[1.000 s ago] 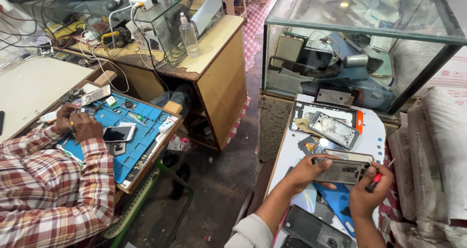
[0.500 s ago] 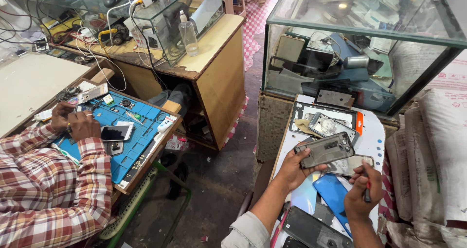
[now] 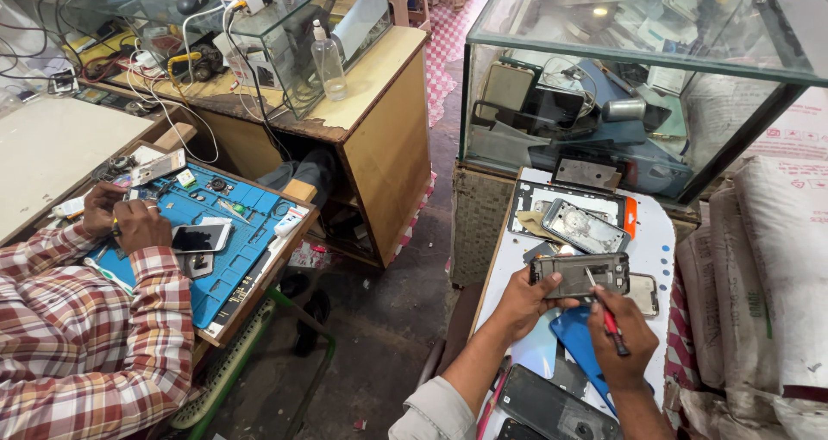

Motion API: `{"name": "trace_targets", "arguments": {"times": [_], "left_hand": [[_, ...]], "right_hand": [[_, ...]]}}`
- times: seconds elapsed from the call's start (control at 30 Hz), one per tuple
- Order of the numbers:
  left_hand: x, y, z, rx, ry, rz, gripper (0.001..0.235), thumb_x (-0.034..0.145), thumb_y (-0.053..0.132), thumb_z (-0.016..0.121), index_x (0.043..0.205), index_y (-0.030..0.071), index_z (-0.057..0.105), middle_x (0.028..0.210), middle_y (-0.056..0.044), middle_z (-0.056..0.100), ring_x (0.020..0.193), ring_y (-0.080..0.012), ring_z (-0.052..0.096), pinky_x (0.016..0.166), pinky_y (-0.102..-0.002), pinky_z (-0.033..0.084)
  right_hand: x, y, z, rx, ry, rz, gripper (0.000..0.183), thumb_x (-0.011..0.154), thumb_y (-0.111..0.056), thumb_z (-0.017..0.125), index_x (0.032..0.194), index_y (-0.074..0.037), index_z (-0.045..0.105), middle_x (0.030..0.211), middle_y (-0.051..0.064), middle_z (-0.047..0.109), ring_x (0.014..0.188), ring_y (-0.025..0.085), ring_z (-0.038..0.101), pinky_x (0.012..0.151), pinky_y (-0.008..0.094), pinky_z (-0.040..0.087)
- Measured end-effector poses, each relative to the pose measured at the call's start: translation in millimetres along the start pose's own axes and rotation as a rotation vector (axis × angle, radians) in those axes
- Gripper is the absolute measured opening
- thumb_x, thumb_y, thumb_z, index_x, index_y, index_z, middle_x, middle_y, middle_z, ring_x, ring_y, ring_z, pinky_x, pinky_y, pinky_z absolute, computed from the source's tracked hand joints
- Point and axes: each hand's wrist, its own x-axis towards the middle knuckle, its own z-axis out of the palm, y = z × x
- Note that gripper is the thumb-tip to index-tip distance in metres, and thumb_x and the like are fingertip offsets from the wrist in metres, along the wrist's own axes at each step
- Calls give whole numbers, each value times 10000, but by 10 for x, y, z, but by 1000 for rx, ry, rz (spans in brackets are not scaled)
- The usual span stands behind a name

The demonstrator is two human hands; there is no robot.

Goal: The person uses a red-handled screwdriver to work on the internal components of a disassembled mobile phone. They repeatedly pry and adjust parts within the phone's chassis while holding it in their left hand. Another person sits nearby working on a separate circuit board.

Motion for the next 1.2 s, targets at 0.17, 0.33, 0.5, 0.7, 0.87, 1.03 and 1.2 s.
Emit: {"name": "trace_targets", "arguments": {"times": [0.17,0.33,0.5,0.7,0.87,1.03,1.2], "left_hand": [[-35,44,19,-25,-38,-11,302,1084,151,583,1311,-49,578,1230,-157,683,1084,-256,709,918,-410,640],[-1,15,-29,-44,-21,-62,295,1077,182,557,1285,-27,571,1222,-168,696,1078,-287,717,940,-426,635],[52,-107,-97,19,41,-68,249,1058,136,571,1288,41,561,1229,-111,686,1134,-226,682,1012,-426,574],[32,-56,-69,-1,64,-80,279,1054,149,585,1314,52,563,1232,-82,683,1149,-207,670,1037,-415,557],[-45,57,54,91,54,-62,348,1034,173,599,1372,90,606,1235,-89,689,1127,-200,675,988,-387,580],[-64,69,92,130,56,-41,343,1033,177,628,1361,75,631,1204,-95,708,1078,-199,699,946,-370,608],[-39,20,47,97,68,-30,329,1043,185,637,1336,34,638,1177,-91,713,1051,-193,701,934,-377,606]], "right_hand": [[60,-44,-24,-43,40,-49,257,941,8,683,1197,-11,698,1124,159,735,1001,256,727,881,346,585],[42,-43,-14,-2,14,-38,276,934,2,689,1208,-25,701,1138,136,742,1012,244,729,901,345,580],[64,6,-7,29,-42,-41,299,928,-5,684,1224,-45,706,1172,131,747,974,222,735,868,322,597],[30,18,-15,8,35,103,325,972,23,674,1289,-41,703,1147,114,741,946,212,731,832,329,582],[74,39,29,-31,-62,-93,333,878,-12,742,1204,-62,696,1179,116,744,945,226,734,812,322,600],[47,18,-6,-89,24,-25,317,924,10,718,1230,-70,691,1201,113,744,973,233,725,854,337,590],[40,6,24,-83,-19,72,291,919,-6,738,1199,-81,718,1089,91,741,910,211,736,817,325,589]]}}
